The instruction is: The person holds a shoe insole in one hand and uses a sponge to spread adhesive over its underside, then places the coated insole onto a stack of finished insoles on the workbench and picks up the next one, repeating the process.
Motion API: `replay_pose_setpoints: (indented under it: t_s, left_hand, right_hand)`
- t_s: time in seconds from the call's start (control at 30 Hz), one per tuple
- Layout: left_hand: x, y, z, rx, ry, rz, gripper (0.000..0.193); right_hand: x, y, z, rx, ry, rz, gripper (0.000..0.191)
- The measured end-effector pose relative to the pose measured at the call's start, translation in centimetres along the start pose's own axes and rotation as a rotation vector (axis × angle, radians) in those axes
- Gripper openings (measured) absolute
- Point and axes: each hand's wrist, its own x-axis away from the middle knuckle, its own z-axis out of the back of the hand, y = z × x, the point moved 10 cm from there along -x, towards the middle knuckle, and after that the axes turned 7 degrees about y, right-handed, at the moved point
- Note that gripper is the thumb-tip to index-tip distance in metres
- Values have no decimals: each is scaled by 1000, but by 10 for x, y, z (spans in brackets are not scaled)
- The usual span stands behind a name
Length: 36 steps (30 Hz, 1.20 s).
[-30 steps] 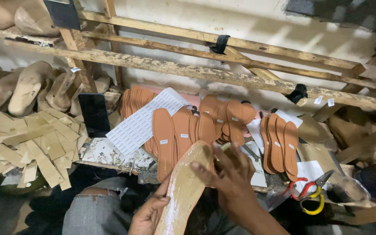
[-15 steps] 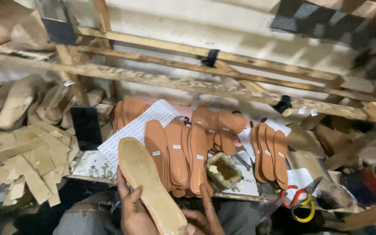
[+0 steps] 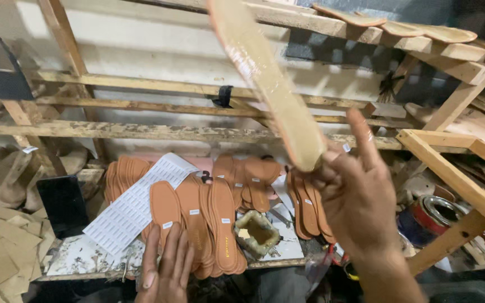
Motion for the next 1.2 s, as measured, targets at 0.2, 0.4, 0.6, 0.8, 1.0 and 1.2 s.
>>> replay_pose_setpoints:
  t_s: [0.2, 0.4, 0.6, 0.8, 1.0, 1.2]
  left_hand:
    - [8, 4, 86, 182, -96, 180, 67]
    - [21, 20, 62, 319, -324, 193, 59]
    - [23, 5, 128, -257, 423, 299, 66]
    - [10, -17, 87, 225, -168, 383, 61]
    - [21, -62, 140, -188, 252, 484, 68]
    - [30, -68, 167, -461, 515, 595, 72]
  right_hand:
    - [-131, -95, -39, 76, -88, 216, 80]
    - [-202, -88, -64, 55, -60, 118, 47]
    - [-139, -66, -41, 470, -43, 462, 61]
    - [-9, 79, 17, 1256, -558, 538, 57]
    - [-29, 172, 186, 1513, -165, 62, 79]
    - [-39, 199, 251, 1401, 21, 10, 82]
